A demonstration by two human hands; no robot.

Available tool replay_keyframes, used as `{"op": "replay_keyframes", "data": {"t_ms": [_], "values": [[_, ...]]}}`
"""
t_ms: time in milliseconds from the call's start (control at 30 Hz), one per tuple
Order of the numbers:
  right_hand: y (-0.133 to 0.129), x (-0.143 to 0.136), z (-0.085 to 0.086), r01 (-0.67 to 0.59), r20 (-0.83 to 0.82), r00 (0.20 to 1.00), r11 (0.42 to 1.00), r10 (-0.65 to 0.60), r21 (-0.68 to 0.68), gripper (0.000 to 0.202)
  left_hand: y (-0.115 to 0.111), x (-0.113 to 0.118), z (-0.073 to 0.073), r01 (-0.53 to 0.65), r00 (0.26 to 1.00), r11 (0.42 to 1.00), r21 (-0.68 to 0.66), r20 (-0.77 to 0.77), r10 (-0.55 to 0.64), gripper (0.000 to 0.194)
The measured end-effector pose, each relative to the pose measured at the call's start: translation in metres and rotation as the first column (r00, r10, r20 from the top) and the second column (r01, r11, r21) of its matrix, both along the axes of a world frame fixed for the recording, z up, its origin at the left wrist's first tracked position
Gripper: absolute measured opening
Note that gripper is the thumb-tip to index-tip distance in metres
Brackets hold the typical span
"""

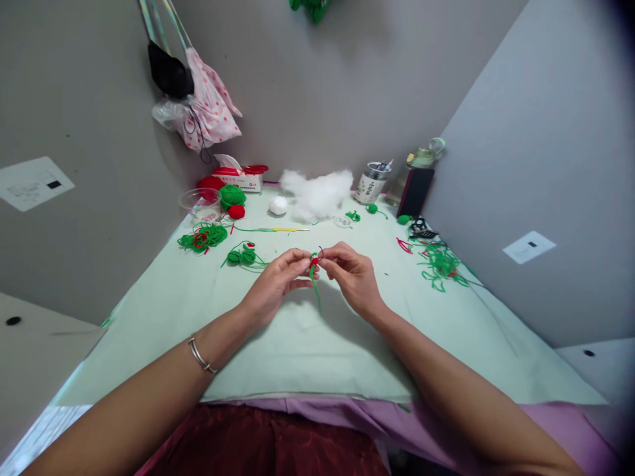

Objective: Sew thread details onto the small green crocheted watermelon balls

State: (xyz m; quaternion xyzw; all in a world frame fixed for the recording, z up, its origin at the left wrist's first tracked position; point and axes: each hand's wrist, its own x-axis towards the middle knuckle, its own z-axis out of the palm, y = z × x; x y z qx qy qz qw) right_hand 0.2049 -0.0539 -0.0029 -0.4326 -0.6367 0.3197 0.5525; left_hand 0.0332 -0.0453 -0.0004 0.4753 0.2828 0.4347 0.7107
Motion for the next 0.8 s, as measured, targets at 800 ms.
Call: {"op": "replay_keyframes", "data": {"t_ms": [800], "values": [[-0.007,0.009,0.016,-0.028,0.346,0.938,0.986,-0.032,0.166,0.01,0.009,-0.002,-0.01,0.048,0.998,0.992,-0.117,-0.036,-0.052,0.019]]}}
